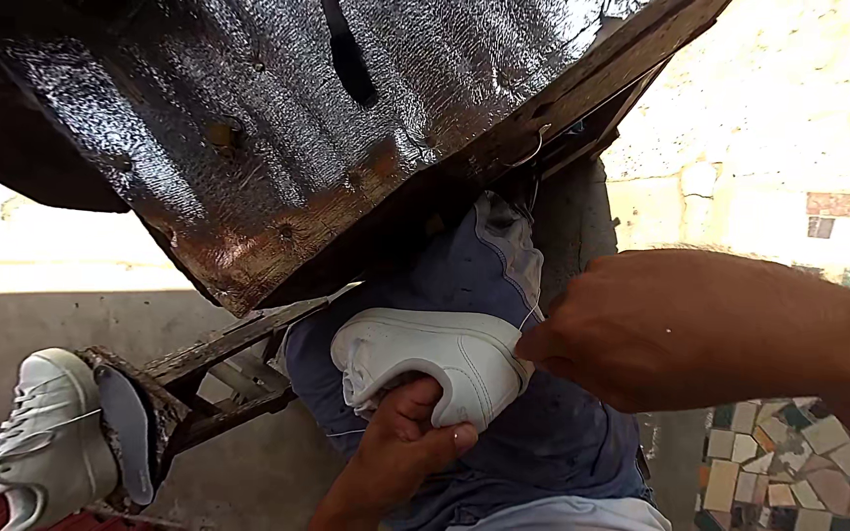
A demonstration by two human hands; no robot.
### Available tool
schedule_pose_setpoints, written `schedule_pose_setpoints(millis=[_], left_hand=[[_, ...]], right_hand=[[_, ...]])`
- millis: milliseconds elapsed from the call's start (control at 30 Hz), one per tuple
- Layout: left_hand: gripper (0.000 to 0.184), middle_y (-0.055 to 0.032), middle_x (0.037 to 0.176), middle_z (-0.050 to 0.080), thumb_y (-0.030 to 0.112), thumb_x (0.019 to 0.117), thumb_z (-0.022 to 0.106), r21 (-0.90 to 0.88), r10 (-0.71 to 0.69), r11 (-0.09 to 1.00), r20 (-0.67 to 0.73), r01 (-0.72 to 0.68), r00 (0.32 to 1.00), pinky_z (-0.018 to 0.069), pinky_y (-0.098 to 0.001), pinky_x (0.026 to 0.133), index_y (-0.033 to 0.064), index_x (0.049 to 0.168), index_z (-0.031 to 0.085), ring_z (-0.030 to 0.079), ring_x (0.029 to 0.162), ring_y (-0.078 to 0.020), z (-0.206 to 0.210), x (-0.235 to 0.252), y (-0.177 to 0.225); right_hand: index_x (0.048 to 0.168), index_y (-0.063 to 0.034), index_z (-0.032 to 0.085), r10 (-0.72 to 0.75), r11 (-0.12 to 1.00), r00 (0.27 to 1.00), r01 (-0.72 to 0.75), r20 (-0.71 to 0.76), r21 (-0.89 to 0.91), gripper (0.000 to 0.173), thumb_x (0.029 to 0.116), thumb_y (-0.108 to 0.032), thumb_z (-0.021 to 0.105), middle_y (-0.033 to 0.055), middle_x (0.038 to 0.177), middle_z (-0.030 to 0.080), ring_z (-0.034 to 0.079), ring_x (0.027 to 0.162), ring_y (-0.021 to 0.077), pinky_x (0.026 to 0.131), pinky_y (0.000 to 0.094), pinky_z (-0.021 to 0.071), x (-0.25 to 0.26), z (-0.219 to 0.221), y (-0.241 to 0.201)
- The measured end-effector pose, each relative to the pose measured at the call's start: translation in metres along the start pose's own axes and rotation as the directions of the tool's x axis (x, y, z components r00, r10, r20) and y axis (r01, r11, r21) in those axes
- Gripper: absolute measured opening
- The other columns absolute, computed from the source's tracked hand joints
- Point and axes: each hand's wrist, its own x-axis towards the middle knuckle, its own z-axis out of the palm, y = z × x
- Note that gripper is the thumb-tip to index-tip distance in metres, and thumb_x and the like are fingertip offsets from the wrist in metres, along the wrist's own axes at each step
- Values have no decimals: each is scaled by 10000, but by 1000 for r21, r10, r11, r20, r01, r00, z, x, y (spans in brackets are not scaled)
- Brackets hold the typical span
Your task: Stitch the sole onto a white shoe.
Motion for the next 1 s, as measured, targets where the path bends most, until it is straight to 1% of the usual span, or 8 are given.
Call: schedule_pose_setpoints(millis=[67, 167, 300, 400, 533, 633, 800, 1000], left_hand=[[294, 45, 1144, 754, 171, 934, 741, 0, -6, 1000, -11, 6, 1000, 589, -239, 917, 172, 1227, 714, 708, 1040, -43, 0, 0, -1], [300, 46, 1154, 752, 176, 939, 736, -9, 6, 1000, -5, -6, 1000, 586, -238, 921, 172, 1238, 712, 705, 1047, -40, -1, 0, -1], [316, 54, 1176, 744, 169, 952, 719, -15, 13, 1000, 19, -13, 1000, 580, -234, 933, 172, 1268, 694, 697, 1063, -35, -2, -1, -2], [335, 55, 1185, 739, 159, 949, 721, -3, 11, 1000, 7, -11, 1000, 580, -244, 943, 175, 1280, 672, 697, 1071, -43, -2, -2, -1], [322, 50, 1187, 737, 154, 954, 714, -5, 22, 1000, 3, -22, 1000, 576, -243, 947, 168, 1273, 678, 694, 1074, -41, -1, -1, -2], [288, 59, 1166, 745, 164, 958, 711, 3, 27, 1000, -3, -27, 1000, 577, -225, 932, 171, 1246, 700, 695, 1060, -26, 1, 0, -3], [257, 57, 1161, 745, 129, 973, 686, 2, 26, 1000, 20, -26, 999, 575, -229, 937, 162, 1227, 711, 693, 1059, -27, 3, 4, -4], [236, 48, 1128, 750, 146, 966, 700, 2, 16, 1000, -6, -16, 1000, 585, -228, 896, 143, 1202, 716, 702, 1006, -29, 1, 6, -7]], right_hand=[[982, -221, 745, 3, 999, 1000, -4, 26, 33, 204, 1034, -269, 554, -87, 650, 572, 572, 593, 44, 492, 256, 423, 2, -1, 3], [1062, -178, 779, -101, 970, 994, 88, 44, 227, 217, 1047, -228, 568, -85, 716, 647, 583, 619, -5, 536, 205, 466, 5, -2, 28], [1174, -86, 767, -222, 823, 975, 181, 12, 539, 248, 1060, -142, 554, -38, 795, 697, 599, 644, -42, 563, 133, 497, 8, 15, 60], [1175, -69, 766, -234, 739, 972, 199, -32, 644, 249, 1056, -138, 559, -25, 848, 731, 618, 654, -34, 551, 135, 508, 11, 30, 69], [1139, -44, 769, -234, 695, 971, 203, -49, 689, 228, 1044, -128, 579, -29, 805, 713, 606, 634, -40, 542, 122, 499, 13, 32, 71], [1096, -51, 775, -182, 755, 983, 163, -36, 636, 211, 1035, -134, 591, -50, 777, 696, 581, 625, -64, 539, 102, 472, 11, 24, 60], [1020, -219, 773, -40, 964, 998, 49, -39, 262, 214, 1030, -248, 561, -133, 717, 646, 576, 619, -52, 522, 173, 467, 1, 13, 30], [955, -208, 709, 54, 999, 997, -54, -54, 8, 215, 1037, -271, 521, -82, 679, 585, 582, 592, 52, 478, 261, 444, 6, 18, 0]])
